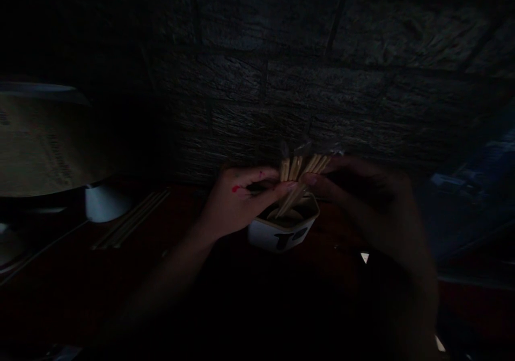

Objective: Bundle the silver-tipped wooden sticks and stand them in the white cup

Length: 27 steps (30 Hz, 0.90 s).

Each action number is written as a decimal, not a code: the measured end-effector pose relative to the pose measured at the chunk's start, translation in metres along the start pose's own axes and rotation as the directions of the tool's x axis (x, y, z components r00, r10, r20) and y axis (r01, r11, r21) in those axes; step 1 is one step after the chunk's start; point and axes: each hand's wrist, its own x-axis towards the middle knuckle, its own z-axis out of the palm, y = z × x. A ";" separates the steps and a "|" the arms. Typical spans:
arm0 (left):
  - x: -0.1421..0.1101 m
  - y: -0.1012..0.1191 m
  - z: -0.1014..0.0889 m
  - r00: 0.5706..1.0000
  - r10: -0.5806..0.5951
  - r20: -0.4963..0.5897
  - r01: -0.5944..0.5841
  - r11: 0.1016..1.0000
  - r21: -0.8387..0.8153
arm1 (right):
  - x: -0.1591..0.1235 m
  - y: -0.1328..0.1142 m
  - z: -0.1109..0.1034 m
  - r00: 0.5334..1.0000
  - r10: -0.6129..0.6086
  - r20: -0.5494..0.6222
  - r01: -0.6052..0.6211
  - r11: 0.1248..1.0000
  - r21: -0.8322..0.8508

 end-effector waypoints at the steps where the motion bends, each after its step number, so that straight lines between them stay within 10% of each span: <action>1: 0.000 0.000 0.001 1.000 0.013 -0.007 -0.013 1.000 -0.009 | 0.000 -0.001 -0.001 1.000 0.007 -0.006 -0.007 1.000 0.001; 8: 0.004 -0.016 0.010 0.999 0.031 0.018 -0.029 0.994 -0.109 | 0.006 0.020 -0.007 0.988 0.115 0.099 -0.119 0.992 0.032; 19: 0.009 -0.042 0.015 0.975 -0.109 0.191 0.118 0.992 -0.039 | 0.008 0.030 -0.025 0.974 0.153 -0.166 -0.147 0.988 0.045; 27: 0.007 -0.061 0.021 0.885 -0.302 0.353 0.340 0.939 -0.049 | 0.014 0.069 -0.017 0.905 0.338 0.258 -0.343 0.939 -0.027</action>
